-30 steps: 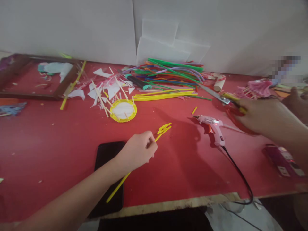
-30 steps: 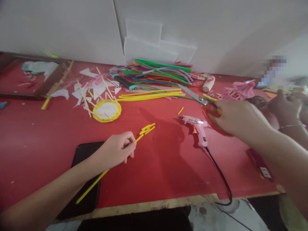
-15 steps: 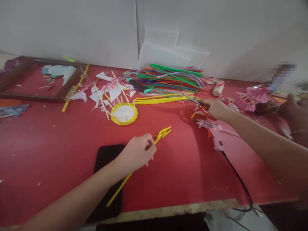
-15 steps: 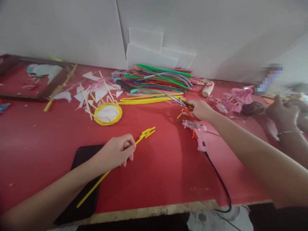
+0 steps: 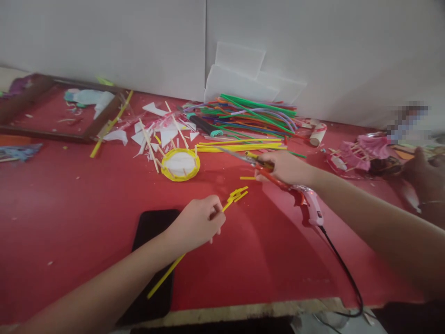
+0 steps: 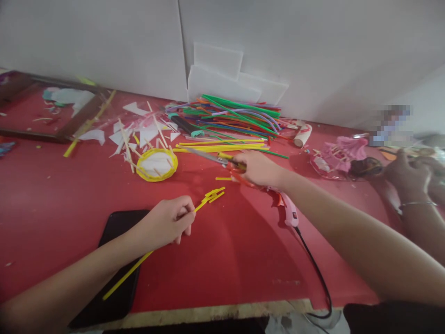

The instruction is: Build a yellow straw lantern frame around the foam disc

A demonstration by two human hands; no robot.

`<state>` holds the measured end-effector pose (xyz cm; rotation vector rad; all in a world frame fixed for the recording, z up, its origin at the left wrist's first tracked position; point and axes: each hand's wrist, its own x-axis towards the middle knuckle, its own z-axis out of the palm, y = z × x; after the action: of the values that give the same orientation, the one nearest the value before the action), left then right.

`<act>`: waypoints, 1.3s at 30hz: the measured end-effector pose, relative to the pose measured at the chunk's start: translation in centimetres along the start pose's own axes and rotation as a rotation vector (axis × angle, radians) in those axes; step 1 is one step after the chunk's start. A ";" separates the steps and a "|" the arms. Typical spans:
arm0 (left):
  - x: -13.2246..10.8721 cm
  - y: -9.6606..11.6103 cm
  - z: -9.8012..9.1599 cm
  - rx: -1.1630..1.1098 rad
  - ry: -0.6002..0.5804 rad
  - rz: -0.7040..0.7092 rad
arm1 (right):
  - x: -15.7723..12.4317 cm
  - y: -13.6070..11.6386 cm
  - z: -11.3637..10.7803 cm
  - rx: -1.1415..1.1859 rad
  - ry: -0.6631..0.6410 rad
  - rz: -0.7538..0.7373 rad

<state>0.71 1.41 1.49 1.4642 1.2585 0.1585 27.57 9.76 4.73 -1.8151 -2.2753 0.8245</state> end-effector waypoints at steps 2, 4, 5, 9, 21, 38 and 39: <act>0.0 0.0 0.0 -0.004 0.001 0.009 | 0.2 -0.8 1.2 -0.006 -0.049 -0.003; 0.0 -0.1 0.0 -0.008 0.007 0.025 | 0.4 -1.4 2.1 0.004 -0.089 -0.006; 0.0 -0.1 0.0 -0.010 0.009 0.029 | 0.5 -1.6 2.4 0.015 -0.101 -0.011; 0.0 0.0 0.1 -0.002 0.011 0.039 | 0.5 -2.0 2.8 0.073 -0.130 -0.032; -0.3 0.3 0.0 0.059 0.026 0.066 | 1.6 -2.2 5.0 0.114 -0.013 0.004; -0.3 0.4 0.0 0.067 0.026 0.067 | 2.2 -1.6 5.1 0.178 0.071 -0.003; -0.3 0.4 0.0 0.066 0.026 0.069 | 2.1 -1.7 5.1 0.179 0.074 -0.003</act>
<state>0.81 1.23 1.97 1.5673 1.2447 0.1839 23.40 9.79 0.75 -1.7334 -2.0864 0.9123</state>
